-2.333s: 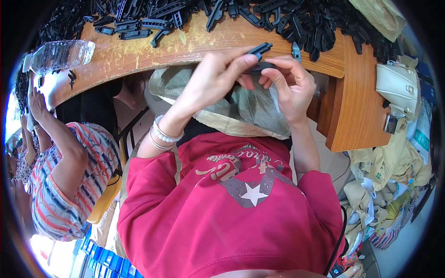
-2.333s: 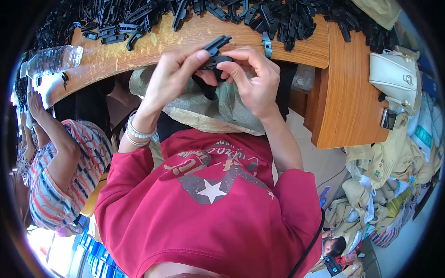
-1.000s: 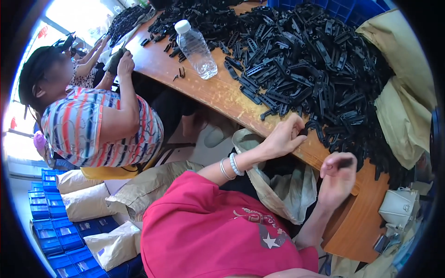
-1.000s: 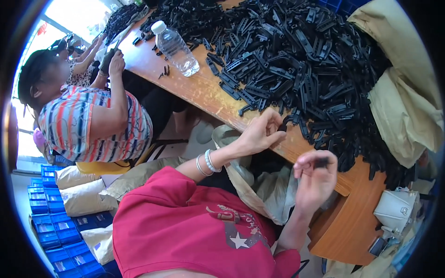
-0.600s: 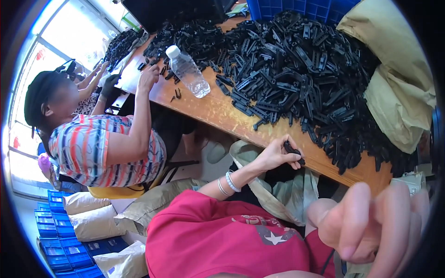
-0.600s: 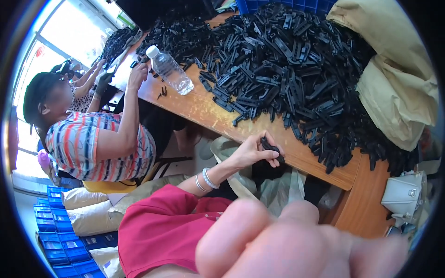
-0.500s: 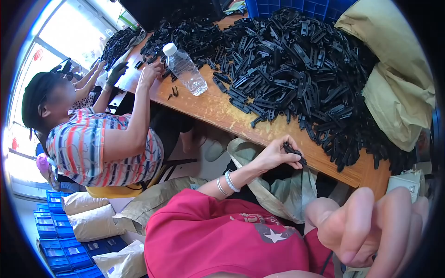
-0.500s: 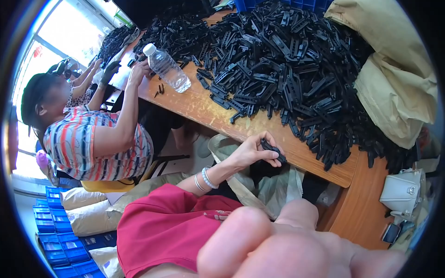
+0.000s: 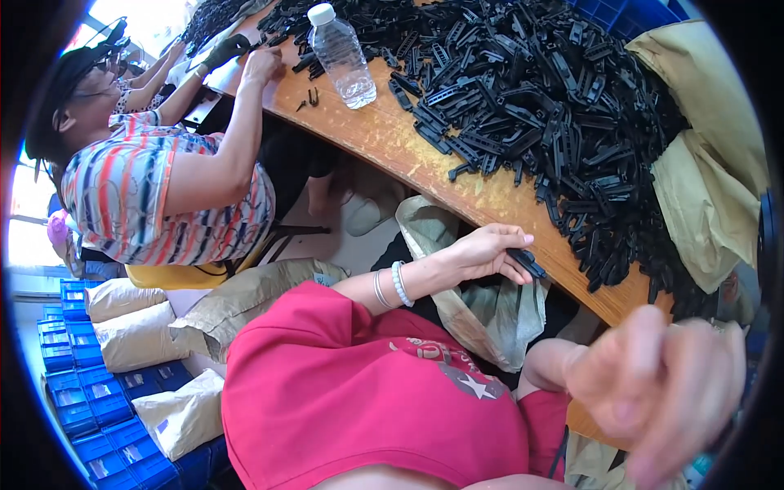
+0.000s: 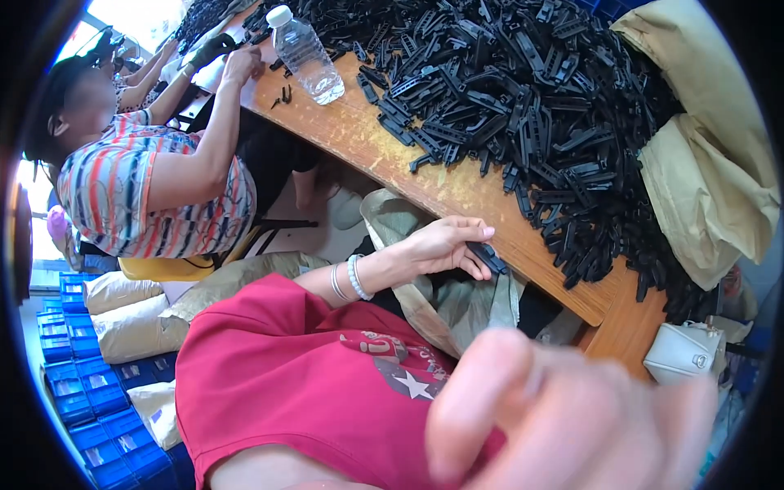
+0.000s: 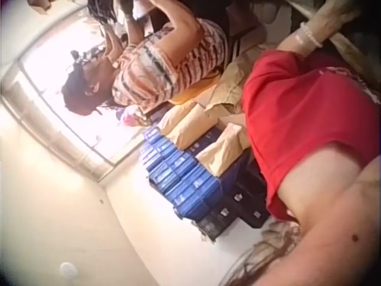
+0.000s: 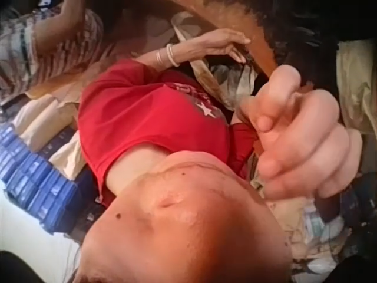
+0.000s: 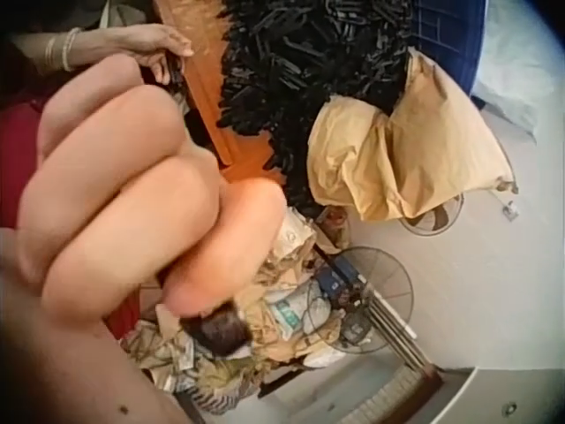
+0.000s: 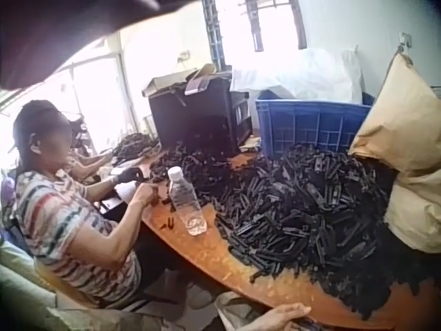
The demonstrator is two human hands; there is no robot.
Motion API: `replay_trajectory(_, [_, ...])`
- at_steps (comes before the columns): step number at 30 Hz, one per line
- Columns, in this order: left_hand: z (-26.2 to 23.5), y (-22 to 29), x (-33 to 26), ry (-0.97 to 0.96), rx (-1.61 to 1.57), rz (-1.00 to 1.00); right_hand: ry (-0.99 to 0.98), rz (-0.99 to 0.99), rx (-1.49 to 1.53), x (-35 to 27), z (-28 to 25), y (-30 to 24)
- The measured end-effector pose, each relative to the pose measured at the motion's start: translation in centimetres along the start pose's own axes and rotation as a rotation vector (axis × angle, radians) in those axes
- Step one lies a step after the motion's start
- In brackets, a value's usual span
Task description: Assembling small black plastic components by hand at a manufacturing workstation.
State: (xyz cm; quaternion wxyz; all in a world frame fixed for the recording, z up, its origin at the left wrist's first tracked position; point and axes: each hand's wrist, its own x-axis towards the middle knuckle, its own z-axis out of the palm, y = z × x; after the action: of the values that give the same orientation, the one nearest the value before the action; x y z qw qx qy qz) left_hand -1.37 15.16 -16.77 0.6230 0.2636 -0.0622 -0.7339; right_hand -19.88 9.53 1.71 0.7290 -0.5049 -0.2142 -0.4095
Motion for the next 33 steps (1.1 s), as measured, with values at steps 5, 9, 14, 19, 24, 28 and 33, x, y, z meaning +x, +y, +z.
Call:
replay_trajectory(5, [-0.3, 0.5, 0.1, -0.020, -0.010, -0.088, 0.318, 0.245, -0.107, -1.1, -2.8, 6.7])
replay_trajectory(9, [0.2, 1.0, -0.5, -0.001, 0.078, 0.000, 0.281, 0.779, -0.714, -3.7, -2.8, 7.4])
replay_trajectory(14, [2.1, 0.7, -1.2, 0.026, 0.499, 0.114, 0.257, 0.741, -1.016, -7.0, -4.2, 8.2])
replay_trajectory(19, [3.2, 1.4, -2.1, 0.085, 0.723, 0.029, 0.518, 0.762, -0.954, -8.6, -4.5, 8.3])
replay_trajectory(24, [3.1, 1.0, -2.6, -0.090, 1.044, 0.221, 0.583, 0.713, -1.061, -10.3, -4.1, 8.4])
replay_trajectory(28, [4.9, 0.8, -3.5, -0.035, 1.326, 0.361, 0.607, 0.605, -1.066, -10.8, -4.1, 9.0])
replay_trajectory(33, [3.3, 0.1, -3.6, 0.003, 1.362, 0.404, 0.634, 0.553, -1.044, -10.9, -4.2, 8.8])
